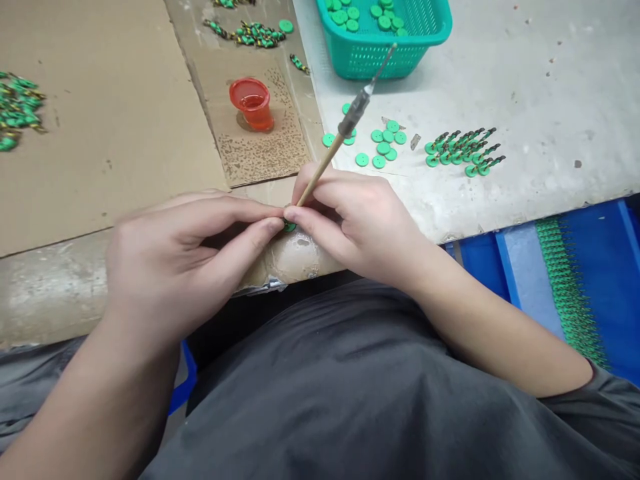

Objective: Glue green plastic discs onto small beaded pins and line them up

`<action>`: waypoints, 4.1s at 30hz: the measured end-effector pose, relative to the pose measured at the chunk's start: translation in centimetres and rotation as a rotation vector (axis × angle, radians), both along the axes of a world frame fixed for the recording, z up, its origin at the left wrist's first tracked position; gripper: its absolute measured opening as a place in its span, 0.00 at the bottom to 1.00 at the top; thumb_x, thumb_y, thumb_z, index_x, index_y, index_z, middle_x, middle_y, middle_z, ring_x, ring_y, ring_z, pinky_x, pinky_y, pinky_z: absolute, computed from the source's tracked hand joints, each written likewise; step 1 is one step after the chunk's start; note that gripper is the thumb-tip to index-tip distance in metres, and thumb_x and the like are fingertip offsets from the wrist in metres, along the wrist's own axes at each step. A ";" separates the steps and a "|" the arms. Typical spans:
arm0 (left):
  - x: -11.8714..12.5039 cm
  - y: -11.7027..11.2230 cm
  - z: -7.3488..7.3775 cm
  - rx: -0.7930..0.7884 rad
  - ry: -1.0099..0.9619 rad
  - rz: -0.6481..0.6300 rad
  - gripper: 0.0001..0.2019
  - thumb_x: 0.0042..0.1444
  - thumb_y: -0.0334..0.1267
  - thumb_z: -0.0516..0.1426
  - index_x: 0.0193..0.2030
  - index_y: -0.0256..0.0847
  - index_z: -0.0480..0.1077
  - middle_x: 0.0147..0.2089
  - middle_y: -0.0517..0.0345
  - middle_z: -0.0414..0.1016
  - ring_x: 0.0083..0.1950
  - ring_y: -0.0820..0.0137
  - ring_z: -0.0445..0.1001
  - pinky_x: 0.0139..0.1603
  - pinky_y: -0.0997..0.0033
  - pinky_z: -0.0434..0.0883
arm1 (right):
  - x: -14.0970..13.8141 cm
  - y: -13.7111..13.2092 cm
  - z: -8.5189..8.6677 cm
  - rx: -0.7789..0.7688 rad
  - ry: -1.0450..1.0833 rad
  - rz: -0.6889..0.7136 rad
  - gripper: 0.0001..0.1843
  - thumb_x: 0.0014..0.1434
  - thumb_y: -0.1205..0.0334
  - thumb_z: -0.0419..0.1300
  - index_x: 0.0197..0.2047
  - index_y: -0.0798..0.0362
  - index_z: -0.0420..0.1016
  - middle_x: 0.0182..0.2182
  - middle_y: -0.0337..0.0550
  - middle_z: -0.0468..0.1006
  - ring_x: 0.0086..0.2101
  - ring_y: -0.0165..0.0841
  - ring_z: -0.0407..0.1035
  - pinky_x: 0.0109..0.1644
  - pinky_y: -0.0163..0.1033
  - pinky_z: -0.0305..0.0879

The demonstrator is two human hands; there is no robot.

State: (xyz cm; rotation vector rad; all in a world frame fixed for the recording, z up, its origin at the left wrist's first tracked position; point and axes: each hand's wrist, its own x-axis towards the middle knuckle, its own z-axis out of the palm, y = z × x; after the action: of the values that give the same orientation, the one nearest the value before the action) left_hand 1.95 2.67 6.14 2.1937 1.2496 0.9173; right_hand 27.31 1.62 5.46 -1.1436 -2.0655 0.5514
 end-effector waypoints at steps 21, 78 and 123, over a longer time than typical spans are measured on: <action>-0.9 1.4 -0.4 0.103 0.025 -0.156 0.07 0.84 0.43 0.69 0.52 0.50 0.90 0.51 0.65 0.95 0.49 0.72 0.90 0.58 0.70 0.83 | 0.0 -1.5 -0.2 -0.033 0.156 -0.104 0.19 0.89 0.58 0.63 0.40 0.47 0.76 0.38 0.40 0.83 0.37 0.35 0.78 0.46 0.41 0.74; -1.2 1.8 -0.8 0.233 0.141 -0.259 0.08 0.84 0.37 0.62 0.49 0.46 0.81 0.48 0.57 0.89 0.49 0.64 0.83 0.57 0.59 0.79 | -1.0 -0.4 -0.2 -0.068 0.058 0.092 0.13 0.91 0.56 0.59 0.54 0.43 0.86 0.42 0.41 0.89 0.46 0.42 0.86 0.61 0.48 0.85; 5.0 3.2 2.6 -0.458 -0.107 -0.142 0.31 0.65 0.79 0.73 0.44 0.53 0.95 0.46 0.51 0.97 0.44 0.55 0.95 0.47 0.64 0.92 | 4.8 -9.9 -0.9 -0.060 0.393 -0.187 0.06 0.88 0.61 0.65 0.51 0.44 0.79 0.43 0.43 0.88 0.42 0.38 0.85 0.51 0.42 0.84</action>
State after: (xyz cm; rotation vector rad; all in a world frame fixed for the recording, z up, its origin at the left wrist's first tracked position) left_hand 7.00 5.88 8.71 1.8196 1.1068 0.6090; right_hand 32.08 -8.26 4.57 -1.1443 -1.6004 0.6881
